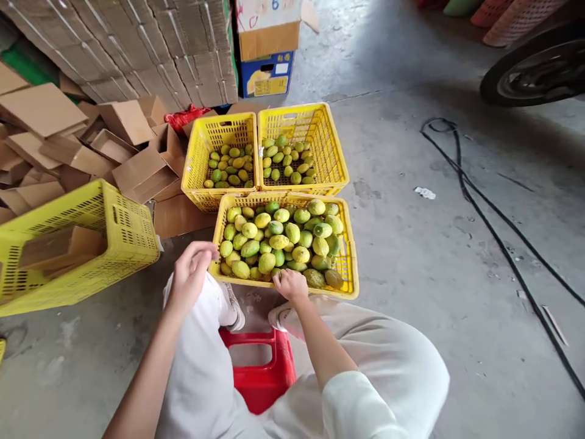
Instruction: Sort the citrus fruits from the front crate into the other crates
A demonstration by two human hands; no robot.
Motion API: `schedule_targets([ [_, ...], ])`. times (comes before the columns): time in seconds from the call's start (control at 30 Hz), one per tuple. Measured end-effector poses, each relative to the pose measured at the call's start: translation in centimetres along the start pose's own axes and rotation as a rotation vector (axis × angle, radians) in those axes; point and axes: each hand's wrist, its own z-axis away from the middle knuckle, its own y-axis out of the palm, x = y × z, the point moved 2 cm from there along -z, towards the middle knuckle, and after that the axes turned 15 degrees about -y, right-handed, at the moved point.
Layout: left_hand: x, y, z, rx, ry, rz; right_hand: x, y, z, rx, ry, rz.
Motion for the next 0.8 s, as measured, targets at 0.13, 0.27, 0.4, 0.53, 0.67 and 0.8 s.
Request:
schedule_targets([
  [0.13,0.5,5.0,-6.8,0.323,-0.082,-0.483,0.0,-0.1,0.1,0.006,-0.002,-0.028],
  [0.27,4.4,10.0,-11.8,0.467,-0.231,-0.898,-0.1,0.0,0.4,0.031,-0.022,-0.04],
  [0.4,9.0,12.6,-12.3,0.575,-0.301,-0.932,-0.2,0.3,0.6,0.067,-0.045,-0.025],
  [0.53,11.5,12.6,-10.7,0.658,-0.291,-0.972,-0.3,0.2,0.5,0.114,-0.09,0.008],
  [0.67,12.0,12.9,-9.8,0.68,-0.248,-1.03,0.0,-0.9,-1.1,0.106,-0.259,0.051],
  [0.8,11.5,14.0,-10.0,0.695,-0.254,-0.998,2.0,-1.4,-4.4,0.134,-0.595,0.081],
])
